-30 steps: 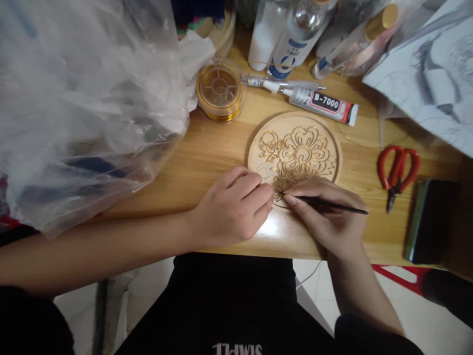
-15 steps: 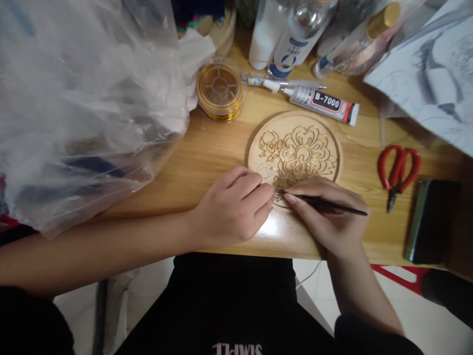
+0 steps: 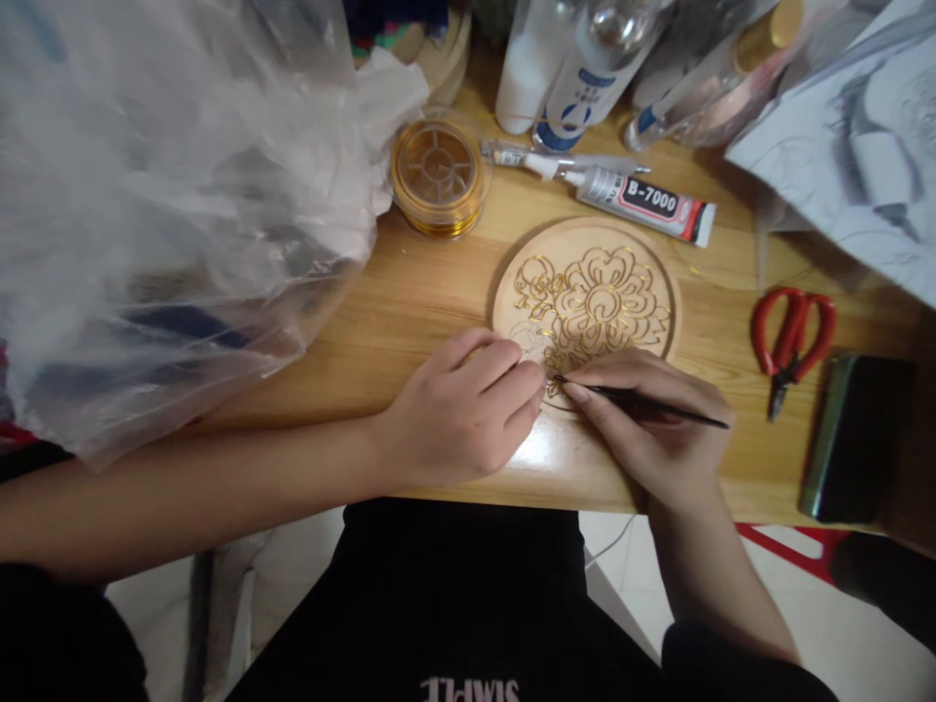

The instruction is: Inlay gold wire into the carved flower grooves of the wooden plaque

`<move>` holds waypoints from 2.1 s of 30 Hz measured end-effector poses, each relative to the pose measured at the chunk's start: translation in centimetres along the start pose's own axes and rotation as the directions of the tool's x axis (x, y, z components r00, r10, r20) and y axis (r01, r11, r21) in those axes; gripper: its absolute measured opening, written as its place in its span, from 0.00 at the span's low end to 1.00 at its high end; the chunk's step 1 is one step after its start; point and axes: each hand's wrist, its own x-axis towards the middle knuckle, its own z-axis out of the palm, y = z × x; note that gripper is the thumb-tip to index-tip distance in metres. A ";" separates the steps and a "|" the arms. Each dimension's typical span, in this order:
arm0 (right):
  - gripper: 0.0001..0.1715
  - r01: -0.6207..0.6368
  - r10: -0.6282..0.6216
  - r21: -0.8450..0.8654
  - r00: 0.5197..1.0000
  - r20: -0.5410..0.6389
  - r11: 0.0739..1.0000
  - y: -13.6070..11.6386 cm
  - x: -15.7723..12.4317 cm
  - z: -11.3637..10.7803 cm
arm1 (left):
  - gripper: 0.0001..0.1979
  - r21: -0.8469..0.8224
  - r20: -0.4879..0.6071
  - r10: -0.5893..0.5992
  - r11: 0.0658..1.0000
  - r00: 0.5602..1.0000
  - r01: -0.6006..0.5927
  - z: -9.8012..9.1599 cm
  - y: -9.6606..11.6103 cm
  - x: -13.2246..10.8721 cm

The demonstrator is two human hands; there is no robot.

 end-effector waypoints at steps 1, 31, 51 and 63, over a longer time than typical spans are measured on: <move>0.09 0.005 -0.005 0.006 1.000 0.002 1.000 0.0 0.0 0.0 | 0.05 0.001 0.001 0.002 1.000 1.000 -0.002 0.0 0.0 0.0; 0.07 0.024 -0.024 -0.003 1.000 0.018 1.000 0.3 -0.1 -0.1 | 0.04 0.000 -0.008 0.005 1.000 1.000 -0.005 0.0 0.0 0.1; 0.08 0.031 -0.031 -0.003 0.999 -0.018 1.000 0.3 -0.2 -0.1 | 0.04 -0.006 -0.004 -0.001 1.000 1.000 0.001 0.0 0.0 0.1; 0.11 0.059 -0.059 -0.003 0.998 0.004 0.998 0.4 -0.1 -0.1 | 0.04 -0.005 0.001 0.000 1.000 1.000 0.000 -0.1 0.0 0.0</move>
